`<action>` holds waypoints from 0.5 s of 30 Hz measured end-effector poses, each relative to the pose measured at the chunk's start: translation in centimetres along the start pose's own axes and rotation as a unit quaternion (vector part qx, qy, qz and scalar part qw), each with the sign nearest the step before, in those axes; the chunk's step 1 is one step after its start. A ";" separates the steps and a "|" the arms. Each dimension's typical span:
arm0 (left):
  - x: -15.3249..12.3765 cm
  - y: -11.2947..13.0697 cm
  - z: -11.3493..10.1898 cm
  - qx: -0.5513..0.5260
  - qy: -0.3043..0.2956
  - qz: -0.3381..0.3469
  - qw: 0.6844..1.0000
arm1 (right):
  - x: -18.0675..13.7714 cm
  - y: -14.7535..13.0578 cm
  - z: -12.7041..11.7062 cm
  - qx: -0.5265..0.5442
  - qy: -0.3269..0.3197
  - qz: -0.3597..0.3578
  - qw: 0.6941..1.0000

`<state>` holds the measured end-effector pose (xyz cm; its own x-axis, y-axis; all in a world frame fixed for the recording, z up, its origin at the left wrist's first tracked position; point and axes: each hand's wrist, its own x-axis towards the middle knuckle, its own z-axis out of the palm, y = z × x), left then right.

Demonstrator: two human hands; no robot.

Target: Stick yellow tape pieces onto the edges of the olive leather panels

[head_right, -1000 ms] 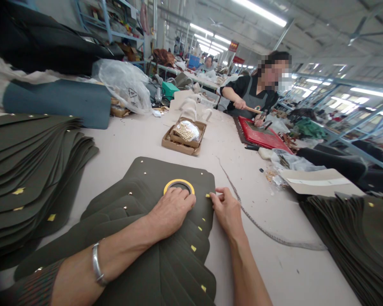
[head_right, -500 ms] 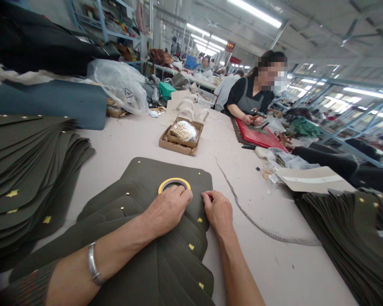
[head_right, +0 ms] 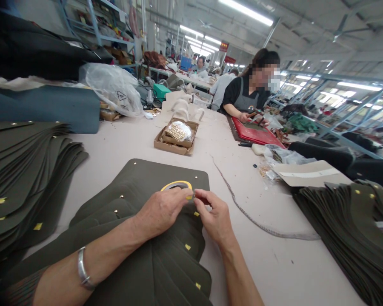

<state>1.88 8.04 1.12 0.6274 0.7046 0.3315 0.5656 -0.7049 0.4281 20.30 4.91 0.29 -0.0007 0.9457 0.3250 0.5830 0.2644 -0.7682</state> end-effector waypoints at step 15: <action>-0.3 -1.1 1.2 -0.005 0.067 -0.049 0.997 | 0.3 -1.7 1.8 -0.160 0.032 -0.104 0.981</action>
<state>1.72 8.46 -0.48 0.4922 0.7750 0.3964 0.6154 -0.6319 0.4712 17.85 5.10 0.69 -0.1022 0.8608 0.4986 0.8004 0.3688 -0.4727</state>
